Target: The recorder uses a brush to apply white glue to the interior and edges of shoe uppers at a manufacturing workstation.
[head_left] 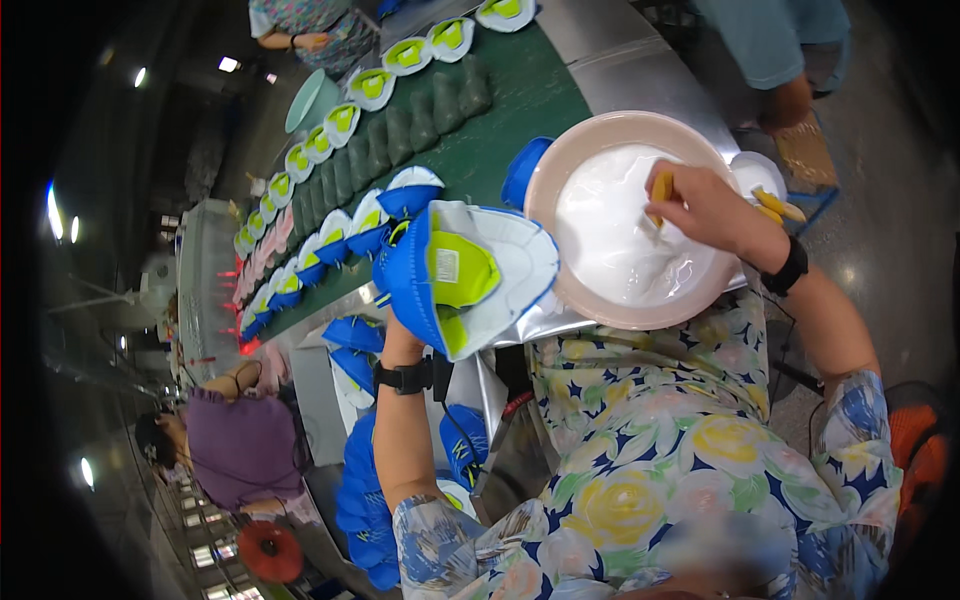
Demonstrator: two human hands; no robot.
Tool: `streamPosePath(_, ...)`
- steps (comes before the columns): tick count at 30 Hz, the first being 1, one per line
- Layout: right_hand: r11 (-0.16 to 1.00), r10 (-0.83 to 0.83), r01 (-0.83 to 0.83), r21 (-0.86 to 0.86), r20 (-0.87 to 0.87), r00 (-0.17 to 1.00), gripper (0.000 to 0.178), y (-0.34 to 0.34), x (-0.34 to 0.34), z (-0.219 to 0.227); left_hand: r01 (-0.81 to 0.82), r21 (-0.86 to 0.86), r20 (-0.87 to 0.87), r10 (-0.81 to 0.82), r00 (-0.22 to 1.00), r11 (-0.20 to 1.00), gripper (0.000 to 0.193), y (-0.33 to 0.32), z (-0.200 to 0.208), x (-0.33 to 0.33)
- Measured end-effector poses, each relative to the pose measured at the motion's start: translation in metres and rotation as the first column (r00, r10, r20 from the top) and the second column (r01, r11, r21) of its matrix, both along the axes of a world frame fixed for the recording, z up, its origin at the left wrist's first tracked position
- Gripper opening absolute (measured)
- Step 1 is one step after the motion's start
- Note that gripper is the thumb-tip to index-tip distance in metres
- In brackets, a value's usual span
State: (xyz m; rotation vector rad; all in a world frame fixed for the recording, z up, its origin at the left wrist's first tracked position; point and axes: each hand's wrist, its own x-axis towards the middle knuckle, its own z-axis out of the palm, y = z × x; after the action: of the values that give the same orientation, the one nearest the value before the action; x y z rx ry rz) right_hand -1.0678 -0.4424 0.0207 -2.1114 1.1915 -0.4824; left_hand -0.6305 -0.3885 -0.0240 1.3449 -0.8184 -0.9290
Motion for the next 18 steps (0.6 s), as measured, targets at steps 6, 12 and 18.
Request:
streamPosePath(6, 0.988, -0.035, 0.114, -0.101, 0.582, 0.813, 0.018, -0.015, 0.002, 0.035, 0.166, -0.034, 0.046, -0.164, 0.985, 0.986, 0.039, -0.011, 0.017, -0.022)
streamPosePath(12, 0.944, -0.095, 0.241, -0.227, 0.511, 0.854, 0.026, -0.006, 0.003, 0.042, 0.239, -0.071, 0.112, -0.230, 0.967, 0.968, 0.039, -0.026, 0.010, -0.076)
streamPosePath(18, 0.930, -0.283, 0.368, 0.008, 0.654, 0.701, 0.033, 0.009, 0.015, 0.026, 0.212, -0.082, 0.149, -0.199, 0.969, 0.974, 0.039, -0.034, 0.000, -0.097)
